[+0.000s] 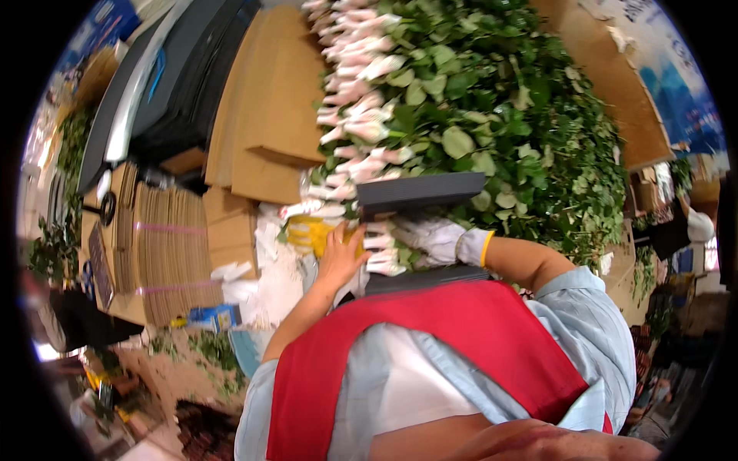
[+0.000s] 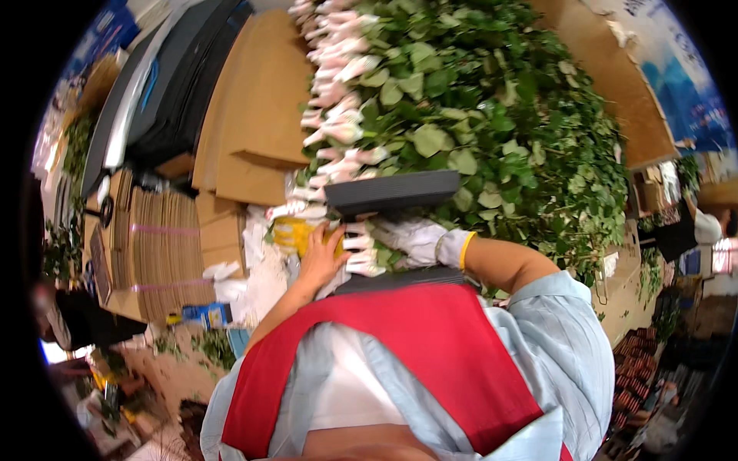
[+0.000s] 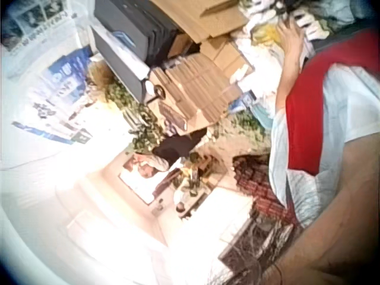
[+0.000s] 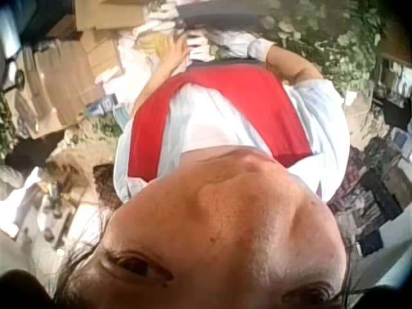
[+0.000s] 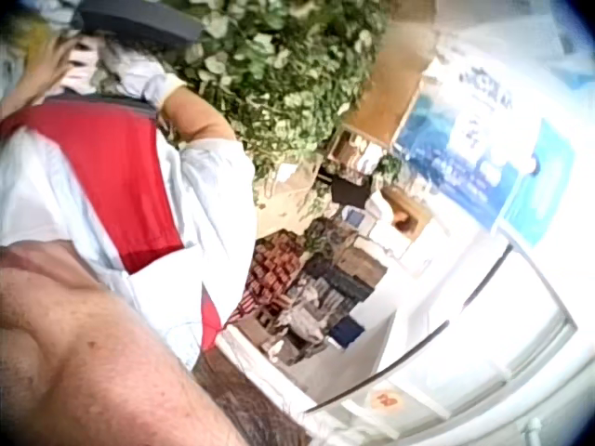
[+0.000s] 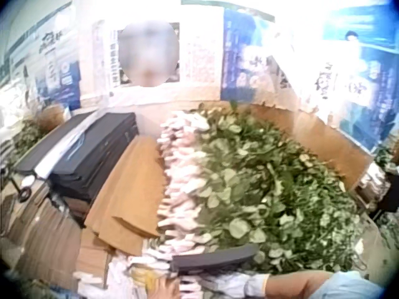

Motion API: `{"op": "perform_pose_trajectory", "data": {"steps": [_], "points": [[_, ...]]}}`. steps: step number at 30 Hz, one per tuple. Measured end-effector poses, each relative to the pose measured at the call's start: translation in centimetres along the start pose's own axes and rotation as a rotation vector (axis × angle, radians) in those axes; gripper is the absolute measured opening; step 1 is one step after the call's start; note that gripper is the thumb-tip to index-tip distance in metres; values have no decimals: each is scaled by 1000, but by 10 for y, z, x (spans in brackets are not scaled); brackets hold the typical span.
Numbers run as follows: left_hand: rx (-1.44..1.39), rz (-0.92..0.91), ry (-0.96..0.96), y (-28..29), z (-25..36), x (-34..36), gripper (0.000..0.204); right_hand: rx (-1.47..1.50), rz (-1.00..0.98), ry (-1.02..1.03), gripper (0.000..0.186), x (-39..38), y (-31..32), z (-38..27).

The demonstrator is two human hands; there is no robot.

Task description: The person arranges pink roses with green leaves into a black plastic tray, placing them one by one and adjusting their positions. The person then covers the tray with a clear plastic sheet and secures it with a rubber band.

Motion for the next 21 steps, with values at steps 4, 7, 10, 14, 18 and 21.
{"op": "perform_pose_trajectory", "data": {"steps": [4, 7, 10, 14, 18, 21], "points": [[359, -255, -104, 3, -57, 7, 44, 106, -95, -97, 97, -4, -18, 6], [232, 38, 90, 64, -87, 31, 41, -68, -4, -100, 93, 0, -19, 3], [207, 697, 112, 136, -103, 39, 42, -130, 39, 7, 95, 1, -16, 7], [242, 994, 213, 144, -35, 30, 42, -102, 22, -54, 99, 2, -17, 9], [129, 495, 5, 82, -12, 5, 30, -86, 48, -64, 103, 0, -20, 10], [-335, 148, -94, 30, -2, -1, 30, -55, 51, -68, 105, 2, -14, 6]]}}
Point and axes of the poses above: each hand's wrist, its own x-axis towards the middle knuckle, its own y-axis out of the back of the hand, z = x × y, the point moved 1 cm from there along x, towards the middle knuckle, and after that the axes turned 12 degrees about y, right-handed, at the moved point
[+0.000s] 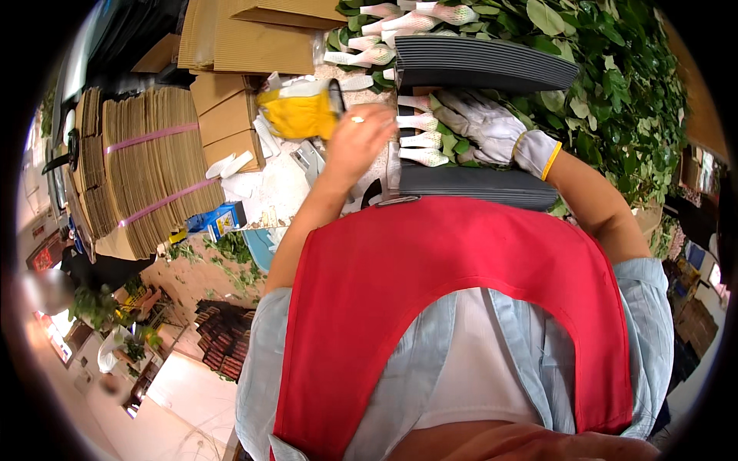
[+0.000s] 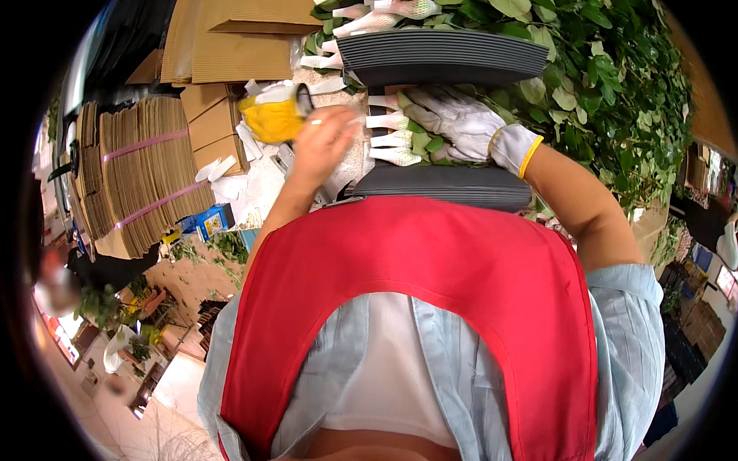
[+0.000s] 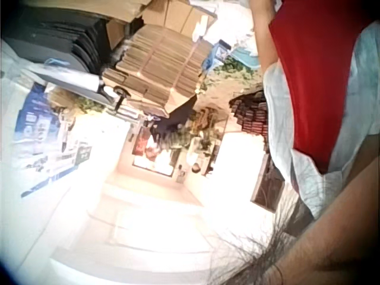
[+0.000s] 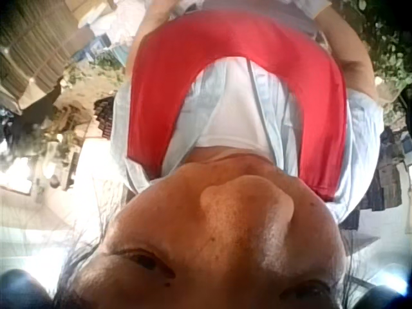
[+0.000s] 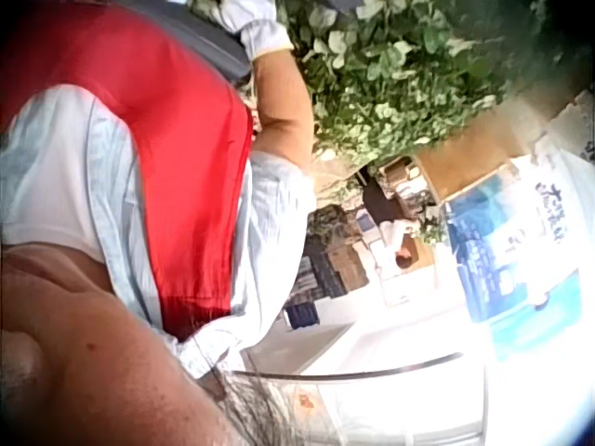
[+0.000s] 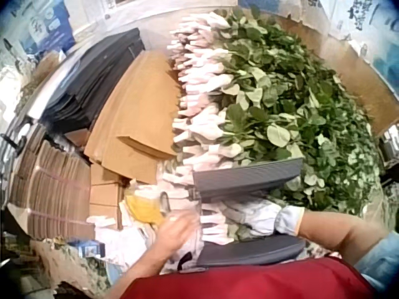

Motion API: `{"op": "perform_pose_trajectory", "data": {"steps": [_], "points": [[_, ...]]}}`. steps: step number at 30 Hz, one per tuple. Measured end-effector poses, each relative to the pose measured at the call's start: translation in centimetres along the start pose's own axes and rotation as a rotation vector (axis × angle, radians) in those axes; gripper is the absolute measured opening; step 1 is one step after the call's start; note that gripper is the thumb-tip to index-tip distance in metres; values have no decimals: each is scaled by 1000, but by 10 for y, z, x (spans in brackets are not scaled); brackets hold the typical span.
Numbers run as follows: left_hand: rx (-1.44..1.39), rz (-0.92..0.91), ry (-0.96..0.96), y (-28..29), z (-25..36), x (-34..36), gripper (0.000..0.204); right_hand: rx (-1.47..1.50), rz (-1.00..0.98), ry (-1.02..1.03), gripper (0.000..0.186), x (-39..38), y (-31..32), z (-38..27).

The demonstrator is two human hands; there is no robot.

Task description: The person arranges pink roses with green leaves into a black plastic tray, placing them one by one and adjusting their positions. The person then covers the tray with a clear plastic sheet and secures it with a rubber band.

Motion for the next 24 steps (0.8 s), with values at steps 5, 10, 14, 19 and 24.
{"op": "perform_pose_trajectory", "data": {"steps": [5, 10, 14, 19, 24], "points": [[-94, -133, 10, -50, 15, 20, 59, 17, -43, -38, 106, 1, 4, -2], [-36, -119, 726, -33, 32, 9, 54, 35, -27, -51, 107, -2, 2, -1], [-16, -242, 759, -48, 34, 11, 56, 19, -16, -33, 109, 0, 1, 1], [-155, 27, 668, -70, 33, 18, 46, -5, -28, -34, 109, -1, 0, 2], [-287, 91, 768, -82, 26, 19, 34, 28, -55, -61, 109, -4, -2, 5]]}}
Point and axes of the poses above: each hand's wrist, its own x-axis towards the middle knuckle, its own y-axis out of the back of the hand, z = x × y, the point moved 1 cm from there along x, towards the middle knuckle, and after that the axes turned 12 degrees about y, right-handed, at the moved point
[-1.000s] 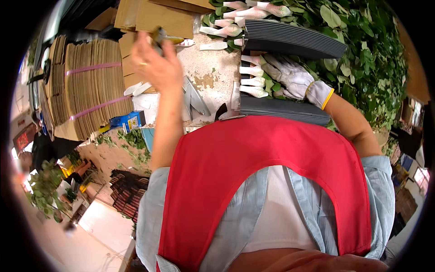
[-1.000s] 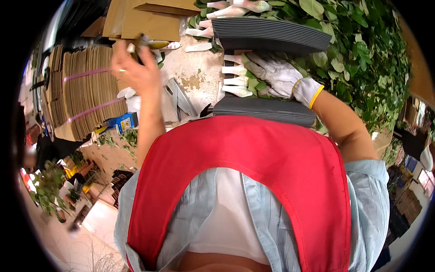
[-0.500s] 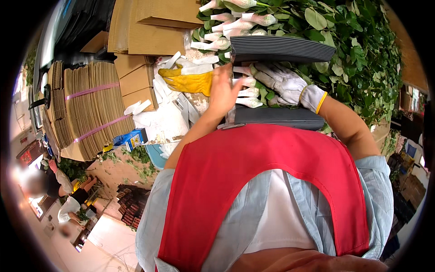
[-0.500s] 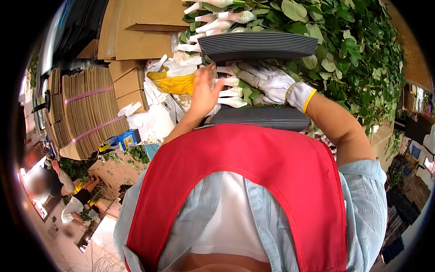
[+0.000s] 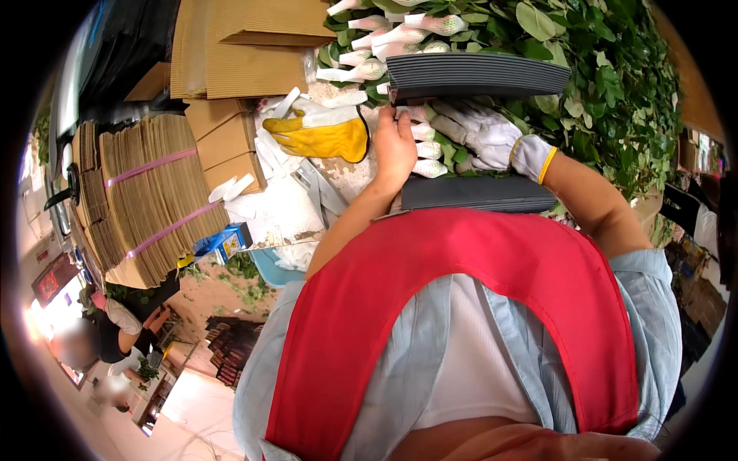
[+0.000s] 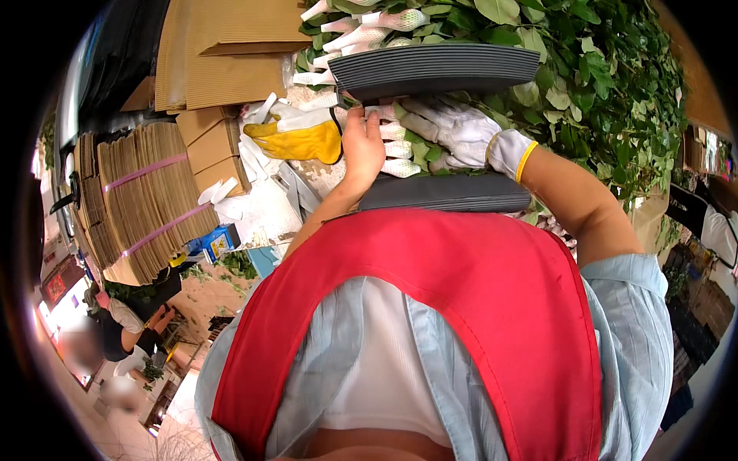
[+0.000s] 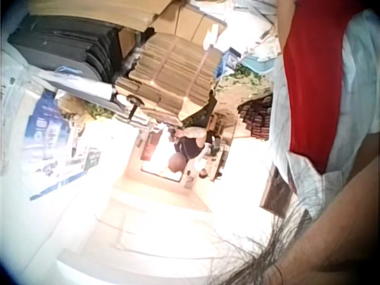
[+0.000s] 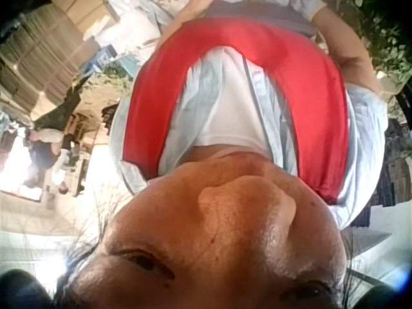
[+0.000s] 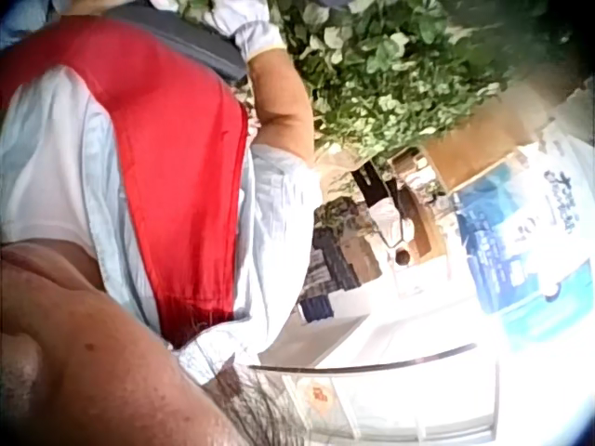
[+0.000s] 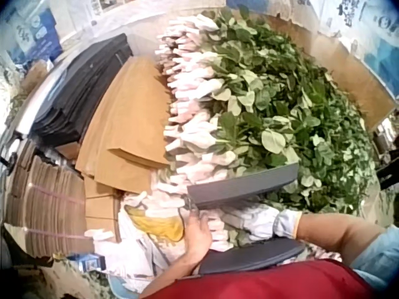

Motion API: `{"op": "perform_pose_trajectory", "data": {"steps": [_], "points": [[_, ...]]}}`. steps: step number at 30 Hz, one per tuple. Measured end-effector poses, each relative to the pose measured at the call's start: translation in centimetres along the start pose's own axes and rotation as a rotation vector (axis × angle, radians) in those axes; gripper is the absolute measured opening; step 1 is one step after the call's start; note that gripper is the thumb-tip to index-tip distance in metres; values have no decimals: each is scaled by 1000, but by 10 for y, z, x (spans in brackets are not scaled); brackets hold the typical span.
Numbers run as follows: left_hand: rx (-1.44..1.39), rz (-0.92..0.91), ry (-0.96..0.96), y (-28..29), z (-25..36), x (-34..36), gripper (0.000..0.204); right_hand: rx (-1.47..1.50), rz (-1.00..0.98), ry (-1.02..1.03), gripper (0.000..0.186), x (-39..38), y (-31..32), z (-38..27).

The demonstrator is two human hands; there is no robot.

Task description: The person arranges pink roses with green leaves into a black plastic tray, placing them one by one and adjusting their positions. The person then covers the tray with a clear plastic sheet and secures it with a rubber band.

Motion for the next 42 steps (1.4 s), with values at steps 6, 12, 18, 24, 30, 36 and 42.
{"op": "perform_pose_trajectory", "data": {"steps": [6, 12, 18, 24, 30, 36, 42], "points": [[-255, 129, 140, 46, -9, 10, 23, -13, 16, 2, 108, 4, 1, -3], [1337, 109, -15, 221, 55, -21, 35, 9, 28, -7, 107, 3, -3, 1], [398, -601, -609, 88, 21, -10, 63, 122, 77, 39, 89, 1, 9, -3], [312, -477, -546, 35, -37, 1, 58, 400, -132, -92, 28, 11, 96, -29], [443, -510, -510, 43, -33, -6, 53, 71, -108, -69, 13, 24, 8, -11], [475, -370, -876, 45, -14, -1, 43, -36, -112, -254, 13, 41, 11, -12], [307, -404, -781, 28, -26, 6, 26, 5, -147, -188, 17, 22, 24, -18]]}}
Point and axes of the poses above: each hand's wrist, its own x-axis towards the middle knuckle, its own y-axis out of the back of the hand, z = x × y, the point moved 1 cm from there along x, towards the middle knuckle, and after that the axes turned 12 degrees about y, right-handed, at the moved point
